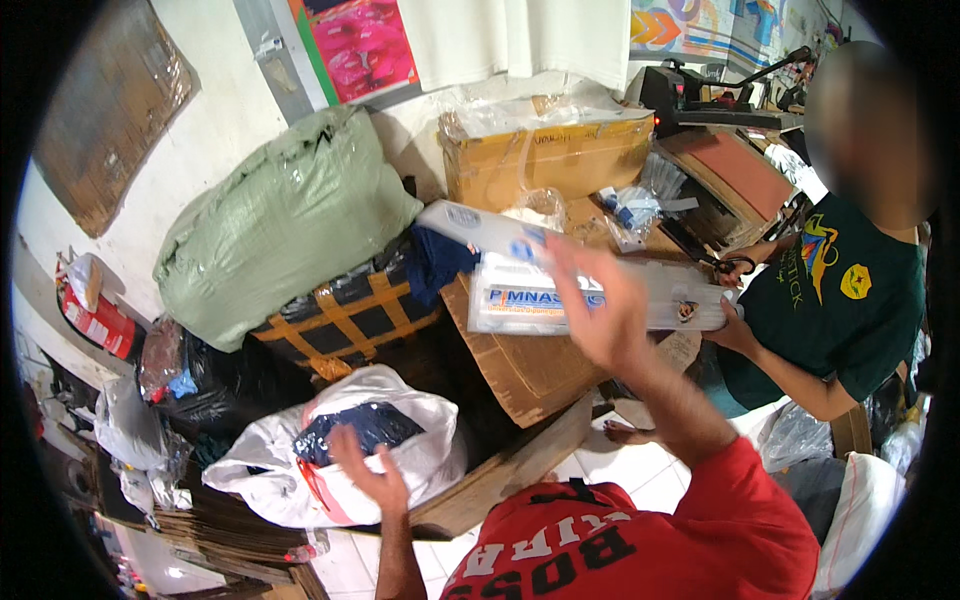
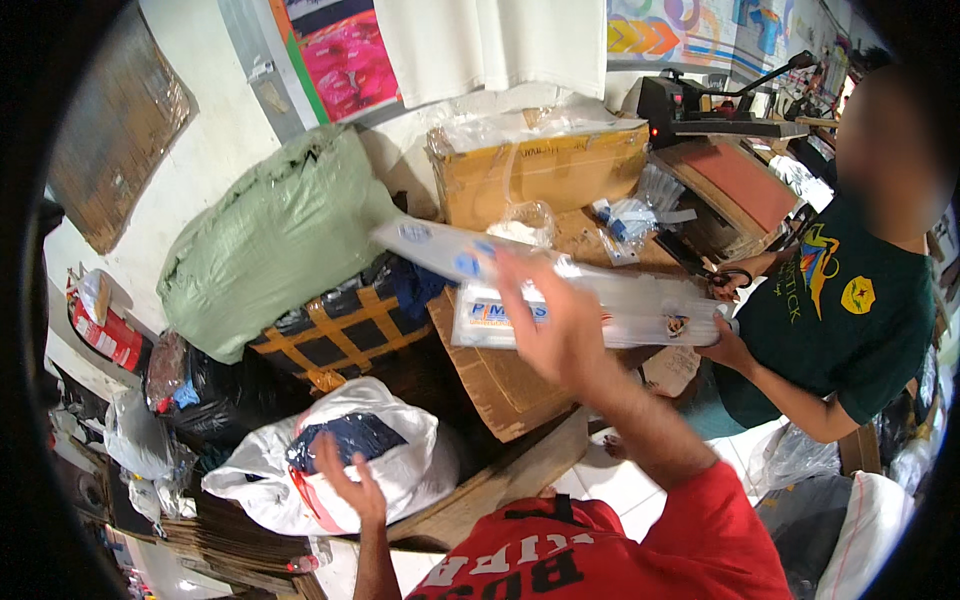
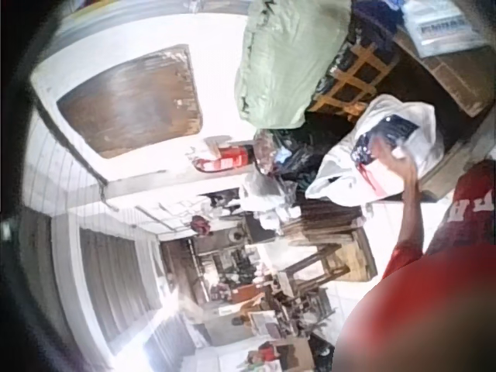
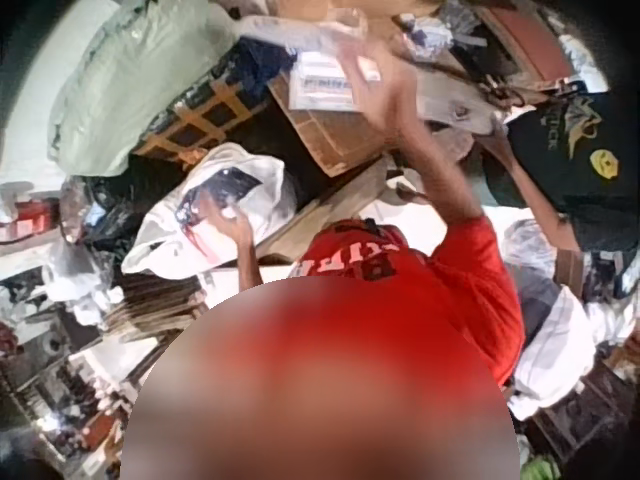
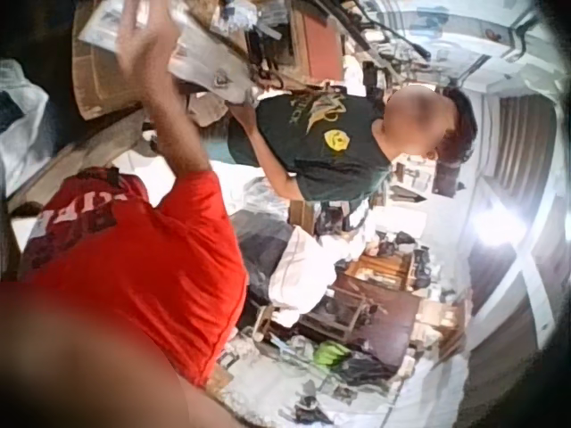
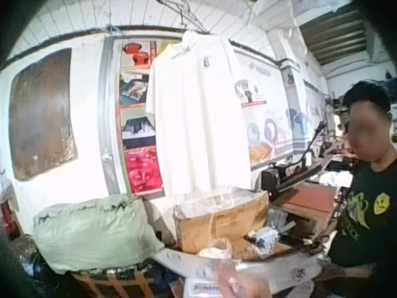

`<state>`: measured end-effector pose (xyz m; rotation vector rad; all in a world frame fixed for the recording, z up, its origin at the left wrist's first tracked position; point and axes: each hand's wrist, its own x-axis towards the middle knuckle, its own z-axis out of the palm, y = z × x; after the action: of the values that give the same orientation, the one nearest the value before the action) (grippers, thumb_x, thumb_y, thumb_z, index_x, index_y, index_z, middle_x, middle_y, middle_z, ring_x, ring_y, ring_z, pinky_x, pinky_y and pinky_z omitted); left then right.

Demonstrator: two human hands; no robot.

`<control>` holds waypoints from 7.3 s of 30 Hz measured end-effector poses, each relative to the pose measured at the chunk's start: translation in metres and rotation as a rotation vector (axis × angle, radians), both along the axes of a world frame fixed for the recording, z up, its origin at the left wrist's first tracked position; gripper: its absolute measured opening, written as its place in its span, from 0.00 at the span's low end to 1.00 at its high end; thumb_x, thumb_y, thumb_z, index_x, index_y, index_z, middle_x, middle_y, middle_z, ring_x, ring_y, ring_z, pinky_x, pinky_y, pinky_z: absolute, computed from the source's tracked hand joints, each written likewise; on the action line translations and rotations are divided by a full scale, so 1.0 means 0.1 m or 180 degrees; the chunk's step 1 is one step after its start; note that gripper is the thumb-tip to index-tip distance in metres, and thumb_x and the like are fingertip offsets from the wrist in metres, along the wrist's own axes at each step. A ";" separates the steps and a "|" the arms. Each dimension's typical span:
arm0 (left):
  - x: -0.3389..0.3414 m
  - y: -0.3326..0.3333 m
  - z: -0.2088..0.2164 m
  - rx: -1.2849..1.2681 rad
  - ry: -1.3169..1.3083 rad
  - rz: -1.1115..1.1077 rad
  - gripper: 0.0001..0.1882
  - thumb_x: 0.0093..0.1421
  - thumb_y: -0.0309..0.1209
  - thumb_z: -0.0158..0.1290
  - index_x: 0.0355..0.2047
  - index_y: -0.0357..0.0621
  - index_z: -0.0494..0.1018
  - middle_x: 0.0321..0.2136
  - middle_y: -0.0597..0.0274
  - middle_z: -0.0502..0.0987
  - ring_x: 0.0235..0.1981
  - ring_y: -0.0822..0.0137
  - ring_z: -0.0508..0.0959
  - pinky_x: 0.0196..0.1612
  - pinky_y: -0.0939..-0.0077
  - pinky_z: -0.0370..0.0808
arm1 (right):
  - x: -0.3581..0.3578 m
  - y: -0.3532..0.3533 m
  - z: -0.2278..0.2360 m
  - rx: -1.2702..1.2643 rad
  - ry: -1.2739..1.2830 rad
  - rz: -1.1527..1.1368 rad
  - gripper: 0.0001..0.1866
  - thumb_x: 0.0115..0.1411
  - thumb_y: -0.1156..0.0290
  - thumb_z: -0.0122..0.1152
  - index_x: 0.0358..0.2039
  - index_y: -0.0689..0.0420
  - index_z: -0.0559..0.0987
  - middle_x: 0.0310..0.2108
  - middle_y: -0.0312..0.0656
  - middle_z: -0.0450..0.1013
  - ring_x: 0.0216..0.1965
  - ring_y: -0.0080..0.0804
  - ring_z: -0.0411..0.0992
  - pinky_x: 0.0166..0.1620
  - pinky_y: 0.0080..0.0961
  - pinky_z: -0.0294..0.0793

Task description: The person assembles a screen frame by placing a mesh screen into a wooden frame, securing it with tape, and adding wooden supports. They then handle a stack of dark green mats and a plastic-wrapped item, placing them on a workbench.

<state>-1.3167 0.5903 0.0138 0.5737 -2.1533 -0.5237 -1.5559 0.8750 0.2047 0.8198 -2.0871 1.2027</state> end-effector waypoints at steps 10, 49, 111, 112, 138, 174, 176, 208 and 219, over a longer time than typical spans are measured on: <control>-0.58 0.97 -0.03 0.4832 0.0113 -0.1368 0.25 0.70 0.25 0.50 0.66 0.37 0.62 0.55 0.53 0.77 0.52 0.67 0.77 0.54 0.69 0.76 | 1.48 -0.08 -1.93 0.0037 -0.1385 0.1876 0.17 0.57 0.79 0.69 0.48 0.57 0.79 0.62 0.55 0.69 0.61 0.46 0.71 0.57 0.34 0.76; 0.09 -0.19 -0.39 0.4318 -0.0490 -0.1751 0.22 0.70 0.20 0.44 0.64 0.43 0.67 0.57 0.54 0.76 0.41 0.70 0.79 0.39 0.65 0.85 | 0.11 -0.54 -2.28 0.0976 -0.3271 0.1609 0.37 0.59 0.66 0.58 0.70 0.48 0.61 0.58 0.53 0.72 0.49 0.48 0.77 0.50 0.40 0.76; 0.31 -0.18 -0.61 0.4344 0.0180 -0.1934 0.21 0.63 0.13 0.48 0.56 0.38 0.70 0.51 0.52 0.79 0.44 0.64 0.80 0.47 0.69 0.80 | 1.76 -1.47 -1.75 0.0720 -0.4517 0.3223 0.39 0.58 0.72 0.55 0.71 0.51 0.61 0.24 0.37 0.69 0.14 0.18 0.59 0.14 0.20 0.55; 0.32 -0.20 -0.64 0.4360 0.0250 -0.1981 0.21 0.62 0.13 0.48 0.56 0.37 0.70 0.51 0.52 0.79 0.45 0.63 0.80 0.48 0.68 0.79 | 1.79 -1.50 -1.77 0.0696 -0.4335 0.3216 0.39 0.58 0.72 0.54 0.71 0.51 0.60 0.24 0.37 0.69 0.14 0.18 0.60 0.14 0.20 0.56; 1.50 -0.52 1.00 0.3774 -0.1026 -0.2219 0.27 0.59 0.14 0.47 0.60 0.19 0.61 0.47 0.34 0.80 0.45 0.58 0.82 0.53 0.68 0.77 | 1.62 0.02 -2.50 -0.3999 -0.4578 0.1756 0.21 0.67 0.62 0.60 0.57 0.54 0.74 0.55 0.38 0.76 0.57 0.33 0.73 0.58 0.38 0.72; -1.00 8.67 -0.65 0.5122 -0.2565 -0.4017 0.35 0.64 0.29 0.59 0.67 0.45 0.54 0.43 0.56 0.76 0.39 0.63 0.82 0.38 0.66 0.83 | 2.27 7.57 -2.59 -0.0472 -0.2996 -0.1567 0.32 0.56 0.76 0.51 0.63 0.48 0.72 0.44 0.50 0.80 0.46 0.48 0.80 0.52 0.36 0.76; -1.27 8.98 -0.77 0.3773 -0.2245 -0.3978 0.49 0.59 0.38 0.66 0.71 0.43 0.47 0.50 0.52 0.72 0.48 0.62 0.78 0.43 0.65 0.80 | 1.84 8.06 -2.58 -0.0654 -0.2796 -0.1299 0.30 0.55 0.78 0.47 0.60 0.49 0.75 0.42 0.51 0.81 0.44 0.48 0.80 0.47 0.36 0.78; -5.95 11.83 -1.90 0.1118 -0.2095 -0.1612 0.17 0.65 0.38 0.51 0.40 0.35 0.79 0.33 0.35 0.79 0.38 0.35 0.78 0.42 0.46 0.74 | -5.08 12.15 -2.31 -0.0126 -0.3189 0.0677 0.24 0.64 0.71 0.62 0.61 0.56 0.73 0.48 0.47 0.79 0.48 0.33 0.78 0.48 0.32 0.80; -6.70 10.94 -3.48 -0.2401 -0.4001 -0.2152 0.24 0.52 0.52 0.63 0.41 0.48 0.79 0.37 0.51 0.80 0.44 0.50 0.79 0.49 0.51 0.72 | -7.25 12.70 -1.59 -0.1199 -0.3464 0.1081 0.14 0.71 0.73 0.52 0.55 0.61 0.77 0.37 0.40 0.80 0.36 0.24 0.79 0.38 0.21 0.78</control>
<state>-1.9872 1.6842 -0.3340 -0.4409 -3.4388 0.5289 -2.2814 2.1446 0.0459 0.3409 -2.3732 2.5445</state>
